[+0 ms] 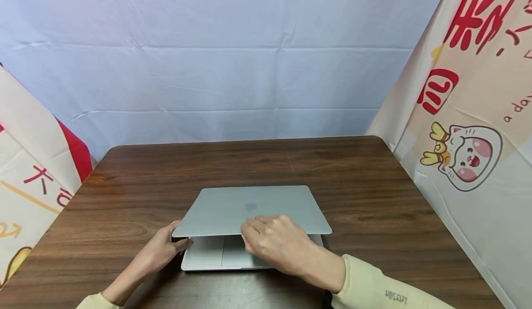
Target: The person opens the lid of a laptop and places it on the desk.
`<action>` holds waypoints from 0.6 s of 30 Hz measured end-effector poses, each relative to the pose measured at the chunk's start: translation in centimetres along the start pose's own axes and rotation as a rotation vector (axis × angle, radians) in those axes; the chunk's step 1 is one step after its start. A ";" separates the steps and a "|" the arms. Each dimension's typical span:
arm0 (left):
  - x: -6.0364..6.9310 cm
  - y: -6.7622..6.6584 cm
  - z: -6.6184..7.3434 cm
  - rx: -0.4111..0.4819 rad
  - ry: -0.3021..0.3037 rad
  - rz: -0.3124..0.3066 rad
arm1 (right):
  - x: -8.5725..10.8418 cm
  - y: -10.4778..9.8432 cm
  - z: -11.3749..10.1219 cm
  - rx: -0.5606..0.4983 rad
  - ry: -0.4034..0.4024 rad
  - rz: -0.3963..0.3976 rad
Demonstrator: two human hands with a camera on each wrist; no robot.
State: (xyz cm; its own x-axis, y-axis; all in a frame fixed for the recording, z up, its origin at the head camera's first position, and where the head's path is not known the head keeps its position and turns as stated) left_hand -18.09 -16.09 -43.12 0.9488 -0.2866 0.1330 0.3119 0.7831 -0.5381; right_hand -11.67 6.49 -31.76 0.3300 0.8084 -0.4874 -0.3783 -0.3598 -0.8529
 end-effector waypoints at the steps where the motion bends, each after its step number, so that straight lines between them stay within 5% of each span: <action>1: 0.0 0.0 0.0 -0.004 0.003 0.002 | -0.1 -0.1 0.1 0.008 0.004 0.012; 18: -0.1 0.6 -0.3 0.089 0.025 0.041 | -1.1 -2.4 2.4 0.015 0.120 0.185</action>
State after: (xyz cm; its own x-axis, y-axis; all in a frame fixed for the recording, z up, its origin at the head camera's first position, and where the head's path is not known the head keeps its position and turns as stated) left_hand -18.00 -15.79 -43.72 0.9596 -0.2662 0.0912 0.2773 0.8398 -0.4668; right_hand -13.25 7.59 -28.75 0.3535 0.6678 -0.6550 -0.4547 -0.4893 -0.7442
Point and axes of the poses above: each hand's wrist, its own x-axis away from the middle knuckle, its own y-axis out of the palm, z = x × y, the point moved 9 cm from there along -x, towards the middle knuckle, and after that the axes turned 9 degrees about -z, right-handed, at the moved point
